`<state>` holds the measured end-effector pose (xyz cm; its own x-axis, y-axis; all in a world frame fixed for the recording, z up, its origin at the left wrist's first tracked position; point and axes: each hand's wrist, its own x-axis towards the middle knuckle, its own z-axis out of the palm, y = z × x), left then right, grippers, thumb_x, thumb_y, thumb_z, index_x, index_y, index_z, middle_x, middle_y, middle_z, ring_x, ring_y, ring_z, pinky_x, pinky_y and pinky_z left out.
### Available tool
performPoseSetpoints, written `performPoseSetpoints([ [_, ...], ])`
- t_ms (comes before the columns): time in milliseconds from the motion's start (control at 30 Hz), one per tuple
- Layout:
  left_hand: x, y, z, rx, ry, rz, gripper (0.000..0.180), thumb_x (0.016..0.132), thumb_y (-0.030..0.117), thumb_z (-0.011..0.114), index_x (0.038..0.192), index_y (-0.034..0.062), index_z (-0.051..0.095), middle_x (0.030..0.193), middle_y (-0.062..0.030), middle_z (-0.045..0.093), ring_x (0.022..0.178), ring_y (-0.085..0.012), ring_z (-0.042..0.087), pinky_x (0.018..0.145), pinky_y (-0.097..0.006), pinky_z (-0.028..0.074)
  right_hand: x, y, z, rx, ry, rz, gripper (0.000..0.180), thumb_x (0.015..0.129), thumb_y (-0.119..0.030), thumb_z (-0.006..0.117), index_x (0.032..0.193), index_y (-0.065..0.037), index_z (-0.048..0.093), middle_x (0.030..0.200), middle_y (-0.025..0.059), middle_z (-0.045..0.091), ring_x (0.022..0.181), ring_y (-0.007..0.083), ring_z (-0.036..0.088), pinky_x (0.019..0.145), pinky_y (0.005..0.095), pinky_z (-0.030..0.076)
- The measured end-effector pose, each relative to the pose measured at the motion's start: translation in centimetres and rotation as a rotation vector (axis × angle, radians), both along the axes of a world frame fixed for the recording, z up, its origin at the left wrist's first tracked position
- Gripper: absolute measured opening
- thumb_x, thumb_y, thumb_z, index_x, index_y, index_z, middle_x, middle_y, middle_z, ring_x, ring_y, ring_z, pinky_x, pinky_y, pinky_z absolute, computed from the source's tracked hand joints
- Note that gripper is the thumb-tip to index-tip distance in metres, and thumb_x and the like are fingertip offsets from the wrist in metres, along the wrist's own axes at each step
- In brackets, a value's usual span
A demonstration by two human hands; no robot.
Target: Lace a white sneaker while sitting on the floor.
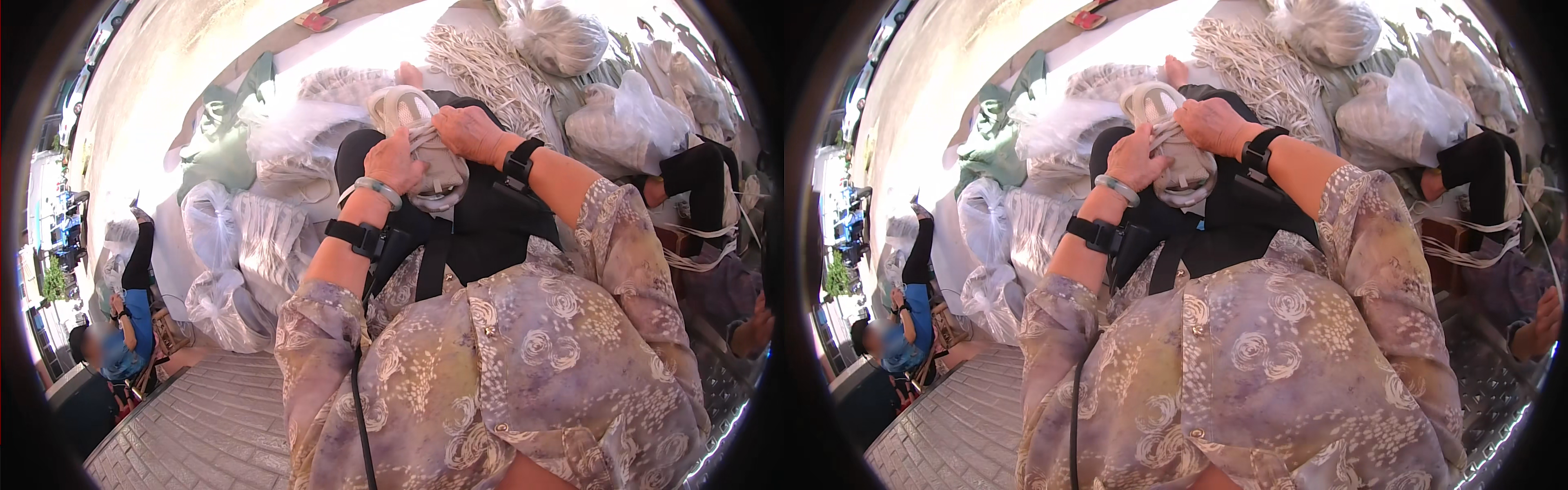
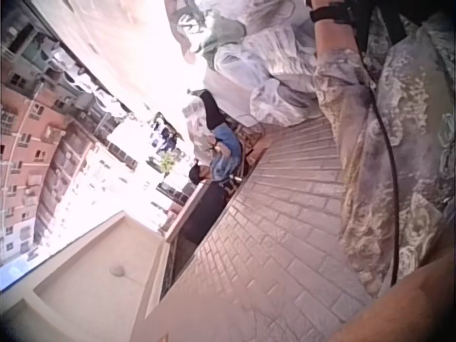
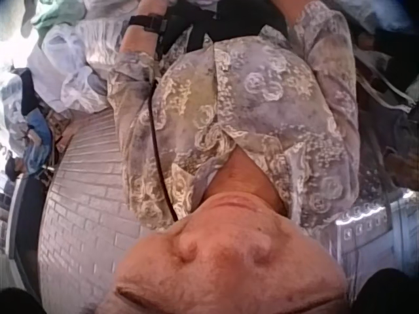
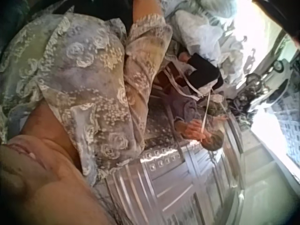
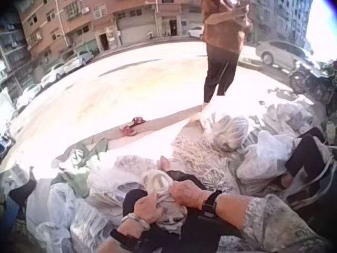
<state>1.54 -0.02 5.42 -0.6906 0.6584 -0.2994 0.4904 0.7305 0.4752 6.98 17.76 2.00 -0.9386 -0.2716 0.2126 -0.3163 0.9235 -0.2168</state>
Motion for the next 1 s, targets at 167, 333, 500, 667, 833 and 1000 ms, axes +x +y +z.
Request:
performPoseSetpoints([
  [167, -0.2, -0.2, -0.3, -0.006, -0.033, 0.026, 0.051, 0.064, 0.029, 0.071, 0.102, 0.0029, 0.049, 0.088, -0.0172, 0.062, 0.089, -0.034, 0.059, 0.077, -0.041, 0.045, -0.6, -0.3, 1.5, 0.083, 0.056, 0.028, 0.008, 0.075, -0.015, 0.05, 0.075, -0.006, 0.048, 0.071, 0.0095, 0.051, 0.063, 0.025, 0.057, 0.055, 0.0343, 0.045],
  [333, -0.2, 0.2, 0.2, -0.008, -0.032, 0.012, 0.05, 0.064, 0.028, 0.072, 0.1, 0.0022, 0.048, 0.088, -0.019, 0.062, 0.089, -0.035, 0.059, 0.078, -0.041, 0.046, 0.0, 0.6, 0.6, -0.341, -0.096, -0.111, 0.01, 0.075, -0.014, 0.05, 0.078, -0.005, 0.053, 0.072, 0.013, 0.058, 0.068, 0.0329, 0.058, 0.059, 0.0399, 0.047],
  [500, 0.1, -0.1, 0.4, -0.01, -0.036, 0.03, 0.047, 0.065, 0.025, 0.071, 0.099, 0.0027, 0.048, 0.088, -0.0206, 0.062, 0.088, -0.036, 0.059, 0.078, -0.042, 0.046, 1.1, 0.0, 0.0, -0.638, -0.216, -0.248, 0.02, 0.072, -0.024, 0.054, 0.081, -0.005, 0.053, 0.068, 0.0146, 0.059, 0.07, 0.034, 0.058, 0.063, 0.0428, 0.045],
  [667, 0.6, -0.9, 0.0, 0.101, 0.014, 0.049, 0.048, 0.067, 0.028, 0.067, 0.106, 0.0034, 0.052, 0.085, -0.0152, 0.063, 0.085, -0.0321, 0.061, 0.075, -0.039, 0.047, 1.0, -1.2, 0.5, -0.519, -0.299, -0.428, 0.024, 0.076, -0.029, 0.053, 0.079, -0.005, 0.055, 0.07, 0.0156, 0.06, 0.071, 0.0336, 0.059, 0.064, 0.0426, 0.046],
  [833, 0.4, -0.6, 0.0, 0.182, 0.031, 0.17, 0.032, 0.074, 0.024, 0.061, 0.098, 0.0044, 0.056, 0.08, -0.0149, 0.063, 0.08, -0.0345, 0.061, 0.071, -0.042, 0.047, 0.8, -1.9, 0.8, -0.457, -0.248, -0.515, 0.028, 0.08, -0.03, 0.05, 0.076, -0.004, 0.058, 0.072, 0.0171, 0.062, 0.073, 0.0335, 0.061, 0.065, 0.0431, 0.047],
  [1000, 0.6, 0.6, 1.0, -0.066, 0.141, 0.201, 0.027, 0.081, 0.029, 0.048, 0.085, 0.0063, 0.061, 0.081, -0.0185, 0.062, 0.081, -0.0385, 0.058, 0.071, -0.045, 0.046, 0.4, -2.0, 1.2, -0.338, -0.287, -0.529, 0.027, 0.079, -0.027, 0.049, 0.079, -0.003, 0.061, 0.073, 0.0172, 0.062, 0.074, 0.0334, 0.061, 0.067, 0.0436, 0.047],
])
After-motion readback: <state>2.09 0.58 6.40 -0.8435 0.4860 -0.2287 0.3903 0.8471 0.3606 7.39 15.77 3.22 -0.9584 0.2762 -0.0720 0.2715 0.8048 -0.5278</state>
